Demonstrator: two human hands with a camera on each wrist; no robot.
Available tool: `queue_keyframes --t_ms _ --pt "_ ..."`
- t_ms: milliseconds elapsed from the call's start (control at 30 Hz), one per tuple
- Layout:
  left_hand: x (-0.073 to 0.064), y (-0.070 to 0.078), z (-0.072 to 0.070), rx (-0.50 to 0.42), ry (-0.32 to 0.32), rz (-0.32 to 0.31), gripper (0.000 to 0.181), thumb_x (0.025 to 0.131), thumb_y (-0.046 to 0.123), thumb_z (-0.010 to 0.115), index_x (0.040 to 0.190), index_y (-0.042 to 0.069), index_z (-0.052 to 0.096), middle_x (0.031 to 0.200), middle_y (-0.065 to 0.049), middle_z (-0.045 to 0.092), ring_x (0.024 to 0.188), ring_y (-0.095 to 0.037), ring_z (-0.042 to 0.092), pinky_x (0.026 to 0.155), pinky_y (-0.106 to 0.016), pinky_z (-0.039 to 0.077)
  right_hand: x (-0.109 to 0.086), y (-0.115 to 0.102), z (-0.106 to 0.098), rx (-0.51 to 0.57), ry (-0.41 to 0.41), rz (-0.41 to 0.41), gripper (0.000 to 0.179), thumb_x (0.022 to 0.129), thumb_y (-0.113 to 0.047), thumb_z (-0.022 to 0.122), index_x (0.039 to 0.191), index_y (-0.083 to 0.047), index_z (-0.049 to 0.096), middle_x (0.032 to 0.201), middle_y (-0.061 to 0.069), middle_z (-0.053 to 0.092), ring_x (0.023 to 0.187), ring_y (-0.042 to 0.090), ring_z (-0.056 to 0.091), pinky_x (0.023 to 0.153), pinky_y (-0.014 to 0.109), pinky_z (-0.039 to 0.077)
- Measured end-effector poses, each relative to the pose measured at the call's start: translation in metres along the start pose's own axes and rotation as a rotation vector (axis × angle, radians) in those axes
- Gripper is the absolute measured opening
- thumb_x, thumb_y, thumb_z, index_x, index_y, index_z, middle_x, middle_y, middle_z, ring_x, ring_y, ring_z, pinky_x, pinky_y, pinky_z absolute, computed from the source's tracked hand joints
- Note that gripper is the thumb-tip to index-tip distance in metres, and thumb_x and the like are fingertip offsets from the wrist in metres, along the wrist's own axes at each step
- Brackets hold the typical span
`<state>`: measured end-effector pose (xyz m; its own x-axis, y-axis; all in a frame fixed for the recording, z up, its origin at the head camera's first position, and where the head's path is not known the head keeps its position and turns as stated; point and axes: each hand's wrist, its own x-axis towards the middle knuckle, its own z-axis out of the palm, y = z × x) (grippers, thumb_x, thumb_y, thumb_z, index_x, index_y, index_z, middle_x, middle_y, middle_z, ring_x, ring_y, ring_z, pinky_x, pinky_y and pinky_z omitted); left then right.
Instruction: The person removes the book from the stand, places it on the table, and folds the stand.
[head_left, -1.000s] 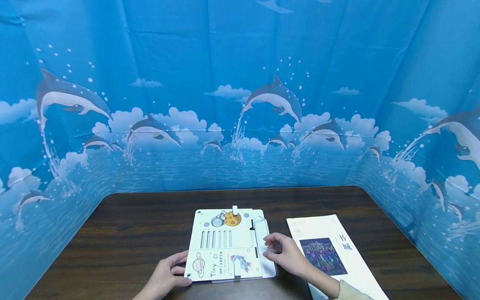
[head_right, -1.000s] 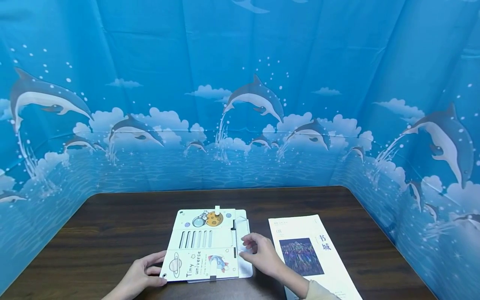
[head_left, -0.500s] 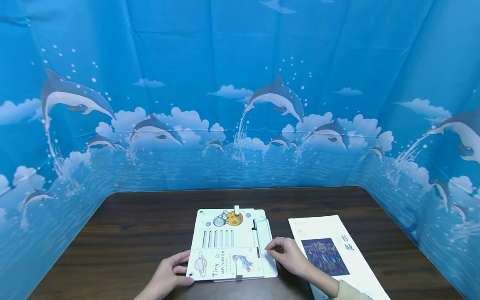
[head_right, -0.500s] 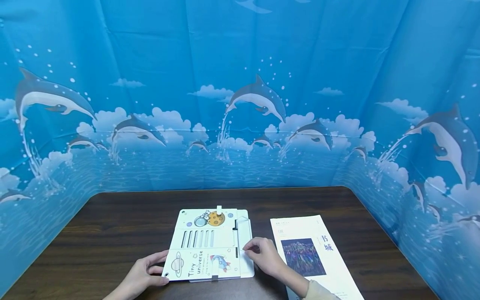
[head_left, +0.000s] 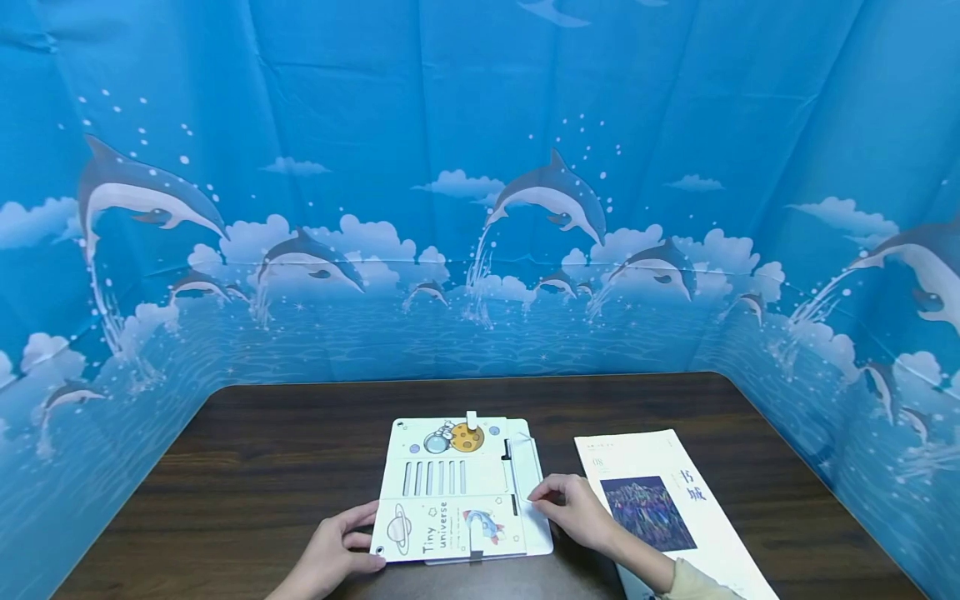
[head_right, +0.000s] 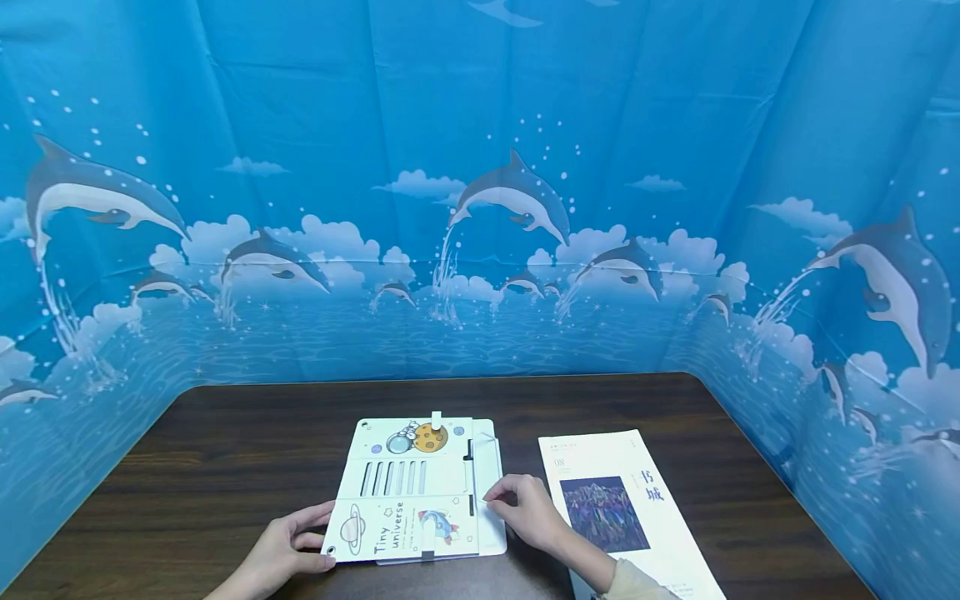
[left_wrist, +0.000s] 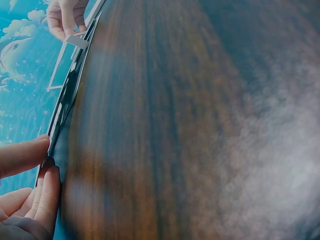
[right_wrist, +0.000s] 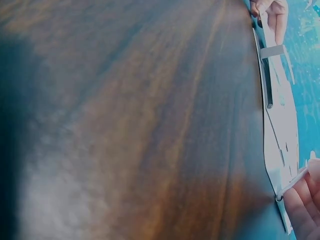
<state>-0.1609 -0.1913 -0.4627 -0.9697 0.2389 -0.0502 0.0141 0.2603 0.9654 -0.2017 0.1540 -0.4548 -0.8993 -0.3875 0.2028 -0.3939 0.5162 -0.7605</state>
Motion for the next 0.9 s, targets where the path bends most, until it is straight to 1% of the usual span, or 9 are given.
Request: queue_keyframes --t_ms 200,367,600,667,767,800,900 --pt "0.0 0.001 -0.001 0.006 -0.006 0.006 0.078 0.062 -0.013 0.072 0.125 -0.025 0.029 0.115 -0.036 0.049 0.083 -0.025 0.065 0.064 -0.026 0.053 0.003 0.0 -0.001 -0.014 -0.014 -0.006 0.007 0.081 -0.003 0.063 0.081 -0.004 0.07 0.081 0.001 0.066 0.072 0.007 0.057 0.066 0.022 0.049" --pt "0.0 0.001 -0.002 0.005 -0.014 0.03 0.078 0.062 -0.014 0.072 0.125 -0.026 0.028 0.115 -0.037 0.048 0.084 -0.026 0.065 0.064 -0.027 0.053 0.006 -0.002 -0.001 -0.019 -0.036 -0.013 0.007 0.081 -0.003 0.064 0.081 -0.004 0.071 0.079 0.001 0.067 0.072 0.007 0.057 0.066 0.022 0.048" --pt "0.002 0.002 -0.001 0.019 -0.003 0.009 0.079 0.061 -0.012 0.073 0.125 -0.024 0.029 0.115 -0.036 0.049 0.083 -0.024 0.065 0.064 -0.026 0.053 0.013 -0.004 0.0 -0.067 -0.075 -0.049 0.007 0.079 -0.003 0.066 0.077 -0.005 0.072 0.075 -0.001 0.068 0.069 0.004 0.056 0.063 0.021 0.047" --pt "0.002 0.001 -0.001 0.019 -0.007 0.017 0.078 0.061 -0.012 0.073 0.125 -0.025 0.029 0.115 -0.036 0.049 0.083 -0.024 0.065 0.064 -0.026 0.053 0.014 -0.004 0.0 -0.081 -0.083 -0.054 0.007 0.079 -0.003 0.066 0.076 -0.006 0.072 0.074 -0.001 0.068 0.068 0.003 0.055 0.063 0.021 0.046" --pt "0.001 0.0 -0.001 0.015 -0.014 0.026 0.078 0.061 -0.013 0.073 0.125 -0.025 0.029 0.116 -0.037 0.048 0.083 -0.025 0.065 0.064 -0.026 0.053 0.013 -0.003 0.0 -0.092 -0.089 -0.089 0.006 0.078 -0.003 0.067 0.075 -0.005 0.072 0.072 -0.003 0.067 0.066 0.002 0.054 0.061 0.021 0.045" --pt "0.001 0.0 -0.001 0.015 -0.016 0.028 0.078 0.062 -0.013 0.073 0.125 -0.025 0.029 0.116 -0.037 0.048 0.082 -0.025 0.065 0.064 -0.026 0.053 0.013 -0.003 0.0 -0.099 -0.087 -0.121 0.006 0.077 -0.002 0.067 0.074 -0.005 0.072 0.072 -0.003 0.067 0.065 0.002 0.053 0.059 0.02 0.045" --pt "0.001 -0.001 0.0 0.01 -0.021 0.028 0.078 0.062 -0.013 0.072 0.125 -0.025 0.028 0.118 -0.038 0.047 0.082 -0.024 0.065 0.064 -0.026 0.053 0.012 -0.004 0.0 -0.093 -0.088 -0.133 0.006 0.076 -0.001 0.067 0.074 -0.005 0.072 0.07 -0.005 0.066 0.062 0.001 0.051 0.056 0.02 0.043"
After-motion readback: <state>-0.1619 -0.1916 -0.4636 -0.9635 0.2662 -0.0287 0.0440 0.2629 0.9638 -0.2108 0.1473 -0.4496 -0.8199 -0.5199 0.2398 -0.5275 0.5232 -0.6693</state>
